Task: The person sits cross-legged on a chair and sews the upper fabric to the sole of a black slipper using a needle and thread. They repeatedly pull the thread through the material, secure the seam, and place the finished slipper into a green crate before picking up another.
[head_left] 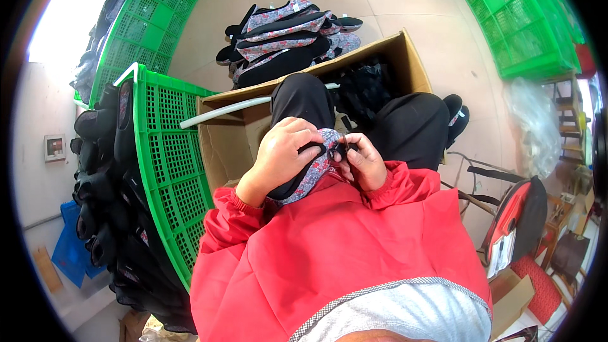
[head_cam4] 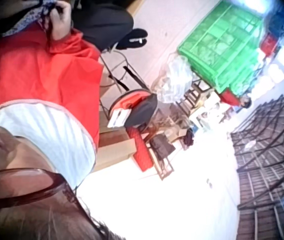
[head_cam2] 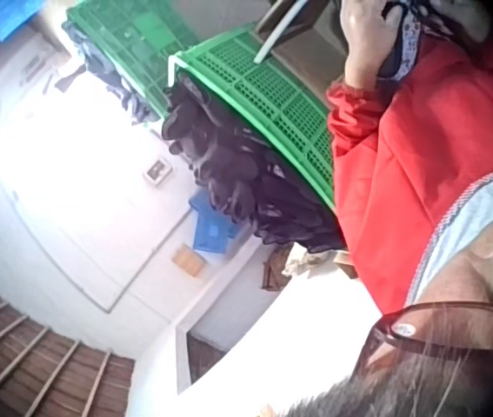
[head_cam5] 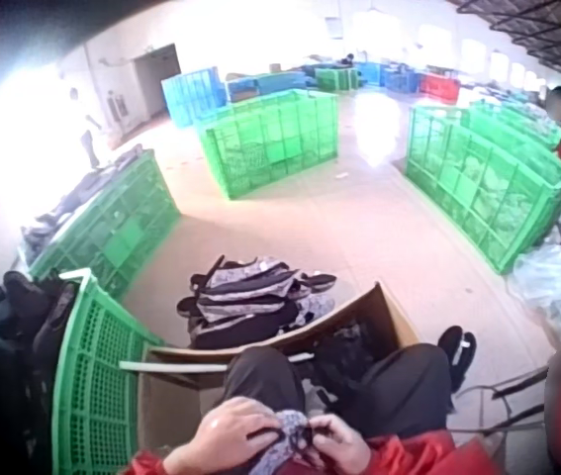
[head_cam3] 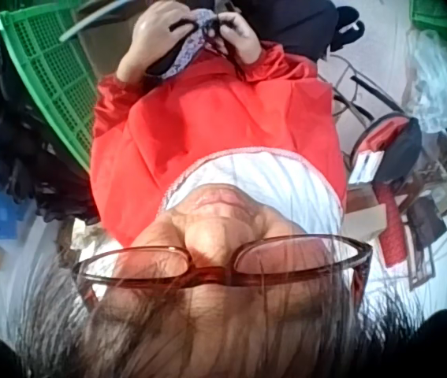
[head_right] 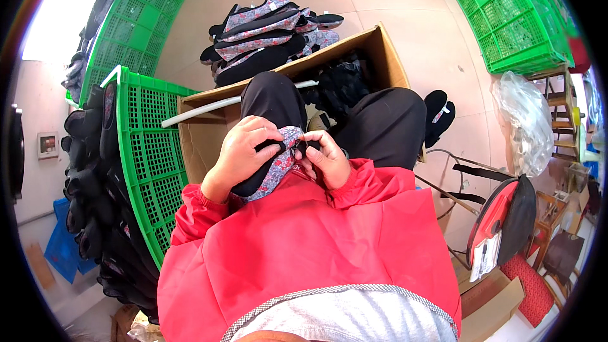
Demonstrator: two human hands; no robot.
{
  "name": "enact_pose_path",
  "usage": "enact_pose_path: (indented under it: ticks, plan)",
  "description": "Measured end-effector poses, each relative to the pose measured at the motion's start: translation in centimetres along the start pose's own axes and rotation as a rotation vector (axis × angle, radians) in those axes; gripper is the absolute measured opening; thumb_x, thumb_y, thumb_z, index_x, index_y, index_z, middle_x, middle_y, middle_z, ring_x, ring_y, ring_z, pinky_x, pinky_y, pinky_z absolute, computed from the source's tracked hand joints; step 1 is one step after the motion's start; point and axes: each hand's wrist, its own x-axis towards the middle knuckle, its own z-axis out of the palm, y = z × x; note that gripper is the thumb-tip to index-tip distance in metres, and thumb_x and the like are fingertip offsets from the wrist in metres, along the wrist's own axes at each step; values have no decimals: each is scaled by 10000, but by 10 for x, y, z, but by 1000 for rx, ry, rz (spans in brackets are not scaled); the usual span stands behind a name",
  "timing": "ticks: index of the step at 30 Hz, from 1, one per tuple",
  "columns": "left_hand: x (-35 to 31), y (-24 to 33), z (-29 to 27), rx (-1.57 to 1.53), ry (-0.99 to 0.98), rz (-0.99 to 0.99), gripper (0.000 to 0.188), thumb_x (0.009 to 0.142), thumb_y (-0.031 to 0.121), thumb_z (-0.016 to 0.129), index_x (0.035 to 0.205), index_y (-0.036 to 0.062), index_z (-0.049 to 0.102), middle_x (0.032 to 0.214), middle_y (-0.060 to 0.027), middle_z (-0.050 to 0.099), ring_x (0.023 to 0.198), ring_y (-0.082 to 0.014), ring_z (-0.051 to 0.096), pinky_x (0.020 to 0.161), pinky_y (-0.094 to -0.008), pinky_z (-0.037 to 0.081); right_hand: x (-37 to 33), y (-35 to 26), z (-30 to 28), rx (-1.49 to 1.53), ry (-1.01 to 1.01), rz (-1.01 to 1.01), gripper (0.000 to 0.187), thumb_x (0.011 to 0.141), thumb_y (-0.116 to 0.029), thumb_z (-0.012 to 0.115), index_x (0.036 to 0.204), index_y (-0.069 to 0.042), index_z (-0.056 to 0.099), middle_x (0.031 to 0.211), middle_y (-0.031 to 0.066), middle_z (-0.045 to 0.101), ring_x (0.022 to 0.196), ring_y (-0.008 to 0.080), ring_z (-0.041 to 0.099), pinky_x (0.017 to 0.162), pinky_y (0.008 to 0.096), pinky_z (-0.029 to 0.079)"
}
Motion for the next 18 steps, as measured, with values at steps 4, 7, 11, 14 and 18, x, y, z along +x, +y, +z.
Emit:
enact_pose_path:
  ticks: [4,7,11,14,18]
  plan:
    - [-8,3,11,63,122,-31,165,692,39,727,847,63,674,876,-80,651,849,-269,629,748,-371,515,-4,1,-5,-34,-37,42,291,986,-168,576,1224,-50,458,1001,93,598,620,77,462,543,210,394]
    - [-16,7,23,84,246,-74,164,691,24,717,835,48,641,857,-93,643,823,-283,623,729,-372,507,-6,2,-3,-184,-58,14,308,980,-142,583,1238,-38,449,1031,83,598,752,85,533,672,224,460]
    - [-21,11,38,102,383,-138,168,691,-4,700,826,35,606,831,-105,630,798,-299,614,716,-373,495,-5,5,9,-488,-8,-114,327,956,-132,622,1224,-17,475,1083,71,604,1013,114,570,910,270,460]
    - [-25,8,46,89,446,-155,176,693,-17,692,823,30,584,826,-108,624,793,-304,606,719,-380,487,-4,4,14,-706,18,-195,316,940,-153,649,1183,-11,505,1078,76,617,995,126,585,894,276,466]
    - [-25,12,49,127,476,-153,184,681,-14,704,817,37,592,830,-100,628,805,-303,606,720,-379,490,-3,6,14,-772,33,-198,316,934,-170,659,1165,-10,515,1052,86,632,978,138,601,878,281,471]
